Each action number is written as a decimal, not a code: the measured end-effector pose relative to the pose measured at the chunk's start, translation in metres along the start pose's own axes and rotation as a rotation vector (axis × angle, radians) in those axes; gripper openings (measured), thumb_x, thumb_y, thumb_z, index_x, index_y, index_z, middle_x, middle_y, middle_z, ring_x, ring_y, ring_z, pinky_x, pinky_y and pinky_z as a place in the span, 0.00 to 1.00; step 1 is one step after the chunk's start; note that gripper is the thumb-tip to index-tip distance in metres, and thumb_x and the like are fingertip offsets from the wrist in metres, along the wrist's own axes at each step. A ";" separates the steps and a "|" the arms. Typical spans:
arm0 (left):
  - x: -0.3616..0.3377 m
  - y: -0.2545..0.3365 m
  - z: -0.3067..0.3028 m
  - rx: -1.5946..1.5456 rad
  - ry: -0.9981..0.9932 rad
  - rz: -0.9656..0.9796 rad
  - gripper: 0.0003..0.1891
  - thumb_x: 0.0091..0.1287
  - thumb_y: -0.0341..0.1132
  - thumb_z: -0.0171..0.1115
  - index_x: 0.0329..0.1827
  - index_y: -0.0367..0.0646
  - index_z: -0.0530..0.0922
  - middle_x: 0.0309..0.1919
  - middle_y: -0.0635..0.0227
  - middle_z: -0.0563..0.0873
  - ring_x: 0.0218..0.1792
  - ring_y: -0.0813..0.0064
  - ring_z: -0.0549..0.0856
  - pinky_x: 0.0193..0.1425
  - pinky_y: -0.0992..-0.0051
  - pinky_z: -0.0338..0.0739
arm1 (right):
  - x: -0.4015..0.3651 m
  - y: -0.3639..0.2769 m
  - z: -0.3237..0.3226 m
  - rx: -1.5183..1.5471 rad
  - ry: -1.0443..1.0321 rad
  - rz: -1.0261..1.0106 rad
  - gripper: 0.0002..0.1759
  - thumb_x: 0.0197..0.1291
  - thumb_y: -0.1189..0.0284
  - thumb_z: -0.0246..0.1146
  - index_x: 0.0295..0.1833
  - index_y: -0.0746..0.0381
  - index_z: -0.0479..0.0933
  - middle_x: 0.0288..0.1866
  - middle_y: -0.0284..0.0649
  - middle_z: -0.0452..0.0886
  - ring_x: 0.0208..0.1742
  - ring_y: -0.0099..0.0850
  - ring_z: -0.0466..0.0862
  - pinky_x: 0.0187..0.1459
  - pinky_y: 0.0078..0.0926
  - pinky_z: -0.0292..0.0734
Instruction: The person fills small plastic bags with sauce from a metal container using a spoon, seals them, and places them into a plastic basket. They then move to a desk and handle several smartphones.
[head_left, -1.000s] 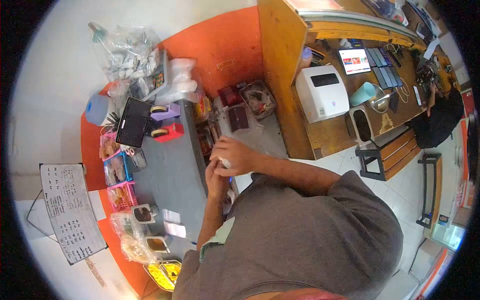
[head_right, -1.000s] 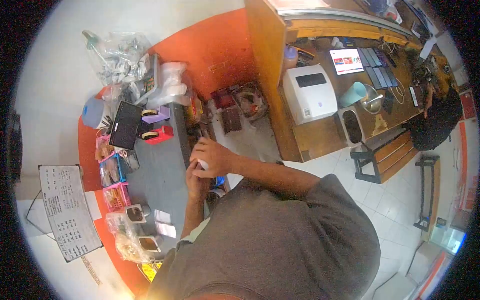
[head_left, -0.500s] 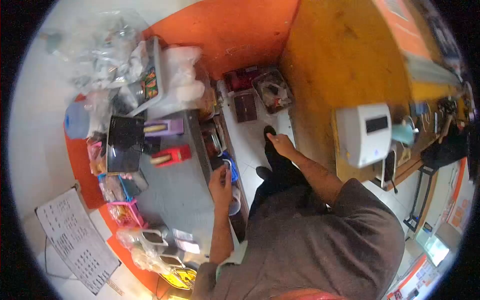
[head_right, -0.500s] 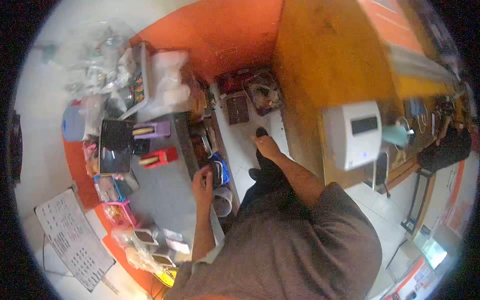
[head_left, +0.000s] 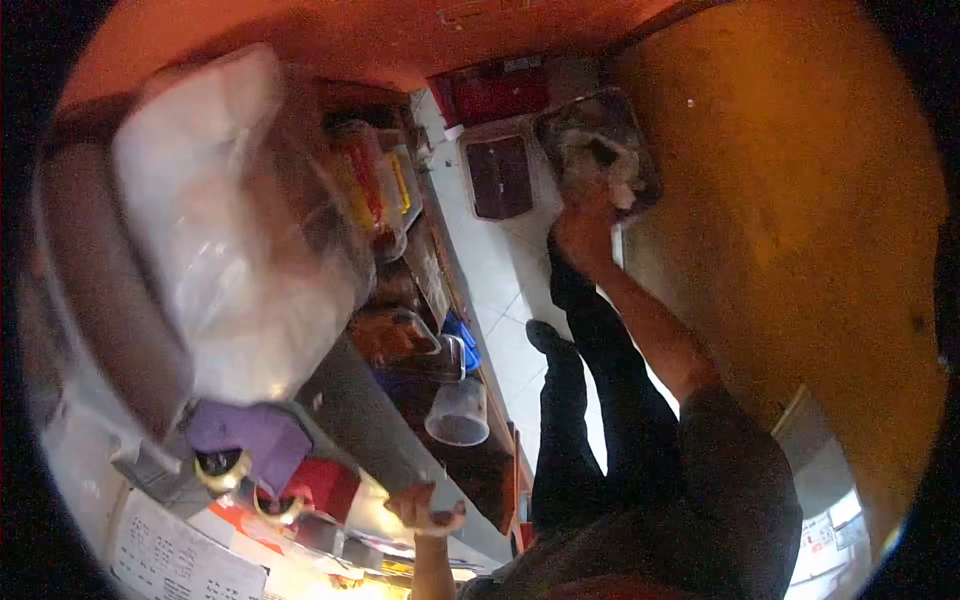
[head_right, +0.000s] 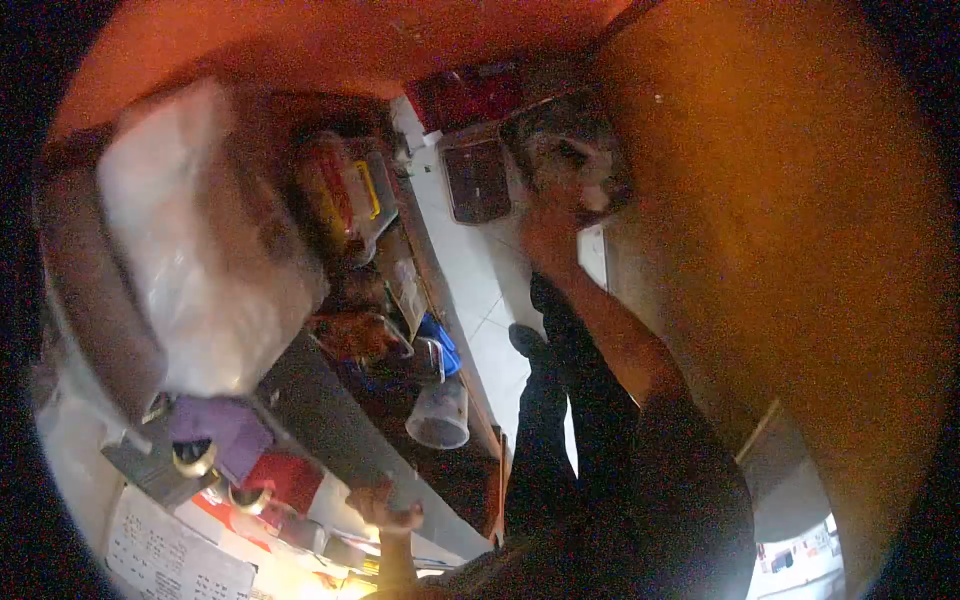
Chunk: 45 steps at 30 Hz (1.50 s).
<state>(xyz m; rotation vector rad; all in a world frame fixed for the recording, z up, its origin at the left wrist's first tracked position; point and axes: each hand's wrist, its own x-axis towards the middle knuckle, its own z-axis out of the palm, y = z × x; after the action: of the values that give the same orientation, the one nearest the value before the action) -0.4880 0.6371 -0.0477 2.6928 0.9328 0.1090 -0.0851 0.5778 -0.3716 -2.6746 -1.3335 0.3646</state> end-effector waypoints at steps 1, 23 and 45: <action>-0.011 -0.007 0.003 -0.029 0.051 0.030 0.24 0.52 0.58 0.59 0.37 0.46 0.79 0.34 0.64 0.82 0.37 0.60 0.77 0.43 0.58 0.65 | -0.010 -0.014 0.027 0.218 -0.201 -0.135 0.22 0.56 0.69 0.57 0.56 0.66 0.75 0.55 0.58 0.76 0.57 0.56 0.74 0.61 0.59 0.64; 0.001 -0.082 0.062 0.046 -0.250 0.021 0.25 0.50 0.62 0.63 0.35 0.48 0.80 0.33 0.68 0.80 0.35 0.65 0.77 0.40 0.62 0.66 | 0.026 -0.017 0.184 0.540 -0.927 0.741 0.40 0.64 0.50 0.54 0.74 0.61 0.55 0.71 0.55 0.60 0.70 0.50 0.63 0.67 0.53 0.57; -0.015 -0.023 0.030 -0.121 -0.155 0.007 0.25 0.48 0.63 0.66 0.35 0.50 0.80 0.33 0.69 0.79 0.33 0.67 0.77 0.38 0.64 0.66 | -0.209 0.004 0.255 0.343 -1.067 -0.073 0.31 0.63 0.47 0.53 0.62 0.58 0.70 0.45 0.50 0.83 0.48 0.51 0.81 0.52 0.49 0.75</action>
<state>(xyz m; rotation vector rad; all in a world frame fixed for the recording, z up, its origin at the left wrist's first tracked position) -0.5085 0.6378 -0.0824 2.5519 0.8431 -0.0401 -0.2724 0.4102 -0.5854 -2.1108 -1.3307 1.9733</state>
